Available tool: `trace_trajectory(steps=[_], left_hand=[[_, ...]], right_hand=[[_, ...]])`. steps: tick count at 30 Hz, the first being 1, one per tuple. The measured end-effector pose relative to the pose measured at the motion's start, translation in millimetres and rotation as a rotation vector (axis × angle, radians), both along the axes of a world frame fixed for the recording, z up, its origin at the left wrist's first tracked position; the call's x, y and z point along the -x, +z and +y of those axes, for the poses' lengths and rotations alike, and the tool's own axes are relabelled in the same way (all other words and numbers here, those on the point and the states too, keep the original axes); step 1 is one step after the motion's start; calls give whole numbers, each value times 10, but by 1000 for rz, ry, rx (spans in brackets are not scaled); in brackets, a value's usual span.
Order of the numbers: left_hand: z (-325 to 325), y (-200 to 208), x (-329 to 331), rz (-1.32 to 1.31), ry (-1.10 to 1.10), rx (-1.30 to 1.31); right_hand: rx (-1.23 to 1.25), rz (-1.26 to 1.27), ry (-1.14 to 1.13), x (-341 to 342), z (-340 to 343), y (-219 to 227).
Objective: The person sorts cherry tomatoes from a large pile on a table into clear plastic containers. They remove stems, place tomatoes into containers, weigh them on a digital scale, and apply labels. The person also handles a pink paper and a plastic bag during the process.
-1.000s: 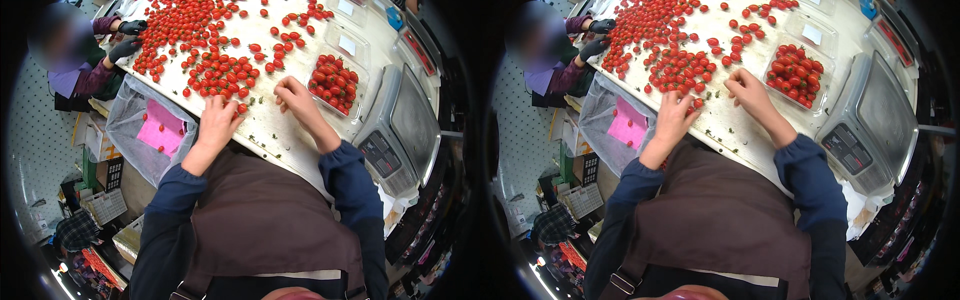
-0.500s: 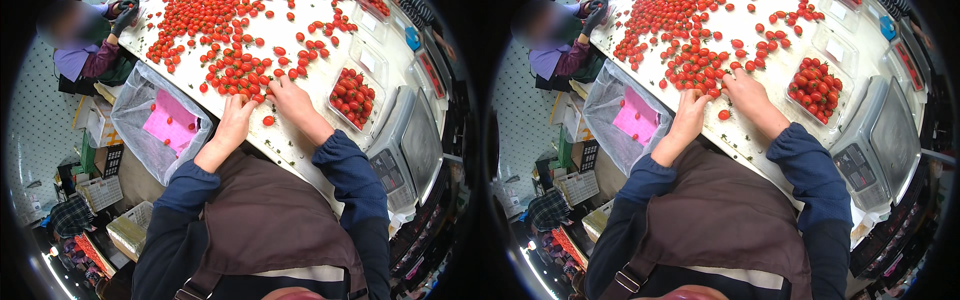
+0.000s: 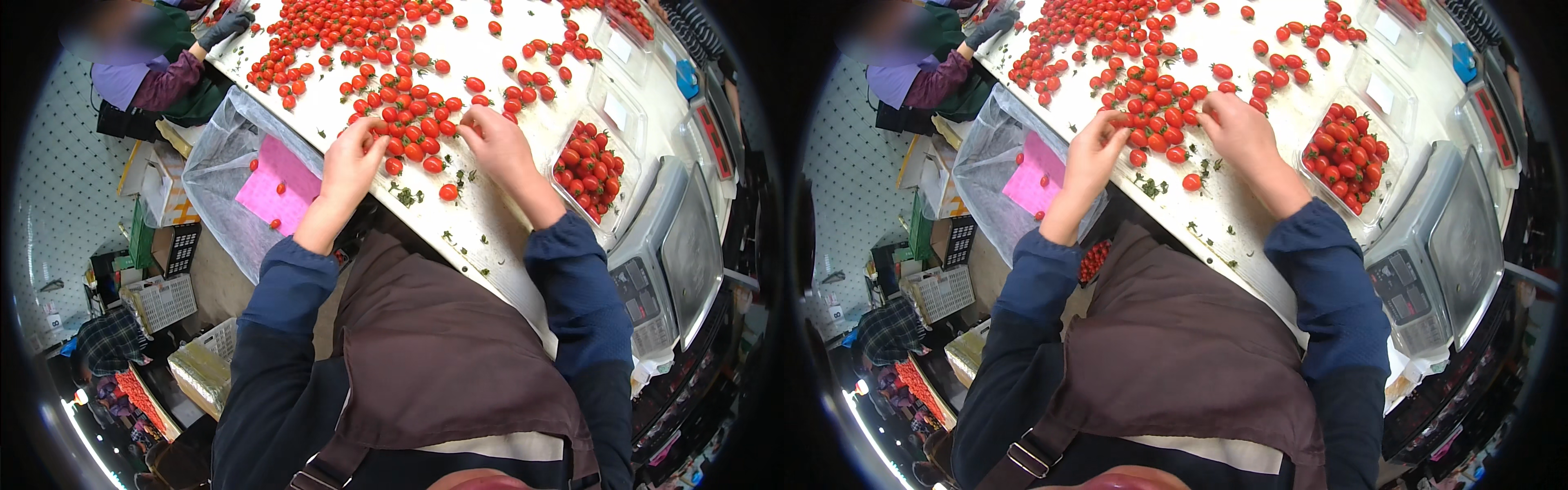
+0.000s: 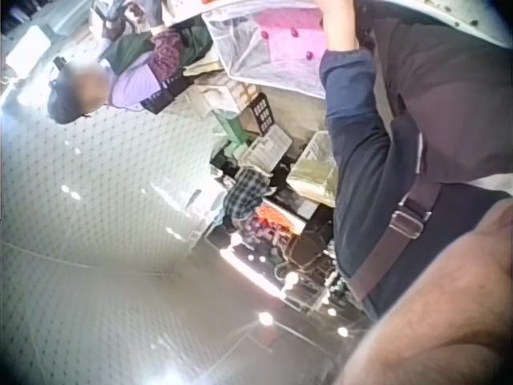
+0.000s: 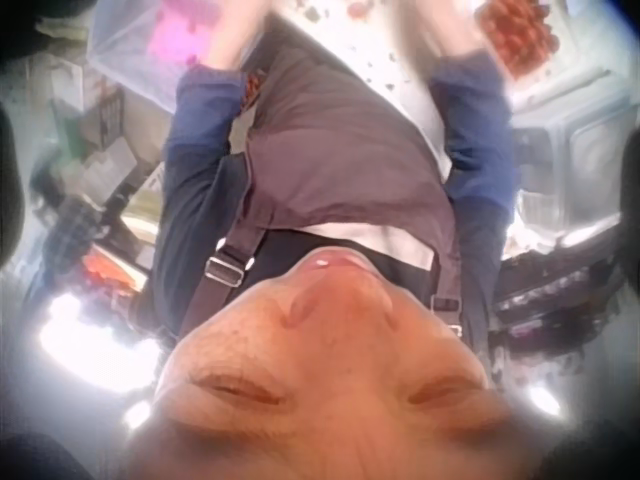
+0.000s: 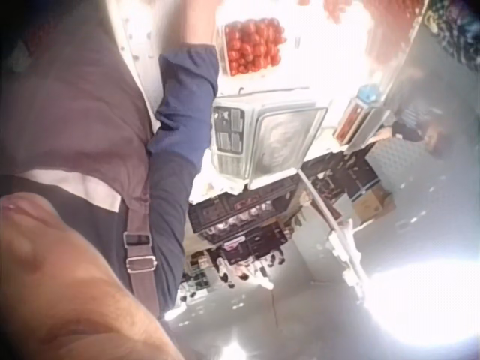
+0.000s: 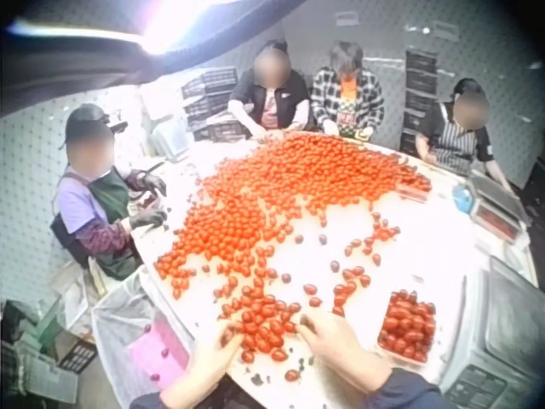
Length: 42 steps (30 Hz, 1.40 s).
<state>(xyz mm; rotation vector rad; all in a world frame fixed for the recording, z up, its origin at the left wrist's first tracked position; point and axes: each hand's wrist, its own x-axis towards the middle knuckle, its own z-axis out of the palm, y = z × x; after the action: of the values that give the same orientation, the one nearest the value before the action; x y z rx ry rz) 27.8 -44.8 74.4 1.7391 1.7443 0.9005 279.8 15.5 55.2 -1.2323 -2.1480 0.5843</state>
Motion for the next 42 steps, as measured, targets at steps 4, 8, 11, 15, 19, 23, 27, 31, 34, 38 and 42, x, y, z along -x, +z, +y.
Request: trace_trajectory(steps=[4, 8, 11, 15, 19, 23, 27, 31, 34, 38, 42], left_hand=[[7, -55, -179, 429, -49, -187], [-37, -47, -274, 463, -124, -72], [-83, -27, -317, 533, -163, -1], [-78, 8, -447, 547, -140, 28], [-16, -24, -378, 448, -138, 56], [-47, -113, -198, -20, -75, 33], [-48, -21, -34, -1329, 67, 507], [-137, 267, -302, -1680, 50, 723], [-139, 200, -553, -1654, -141, 857], [-37, 331, -1059, -1493, -273, 860], [240, 665, -1757, -1110, -322, 728]], right_hand=[[-87, -356, 3, 204, -50, 52], [-85, -457, 20, 267, -39, 81], [-9, -528, 5, 313, -40, 132], [-30, -494, 69, 278, 38, 95], [28, -180, -30, 106, -13, 27], [1060, 840, -71, -192, -228, 250], [1262, 1426, -61, -403, -613, 428], [1282, 1470, -170, -618, -813, 408], [1130, 1406, -121, -868, -883, 413], [604, 1191, -309, -1206, -906, 705], [264, 1042, -614, -1599, -816, 774]])
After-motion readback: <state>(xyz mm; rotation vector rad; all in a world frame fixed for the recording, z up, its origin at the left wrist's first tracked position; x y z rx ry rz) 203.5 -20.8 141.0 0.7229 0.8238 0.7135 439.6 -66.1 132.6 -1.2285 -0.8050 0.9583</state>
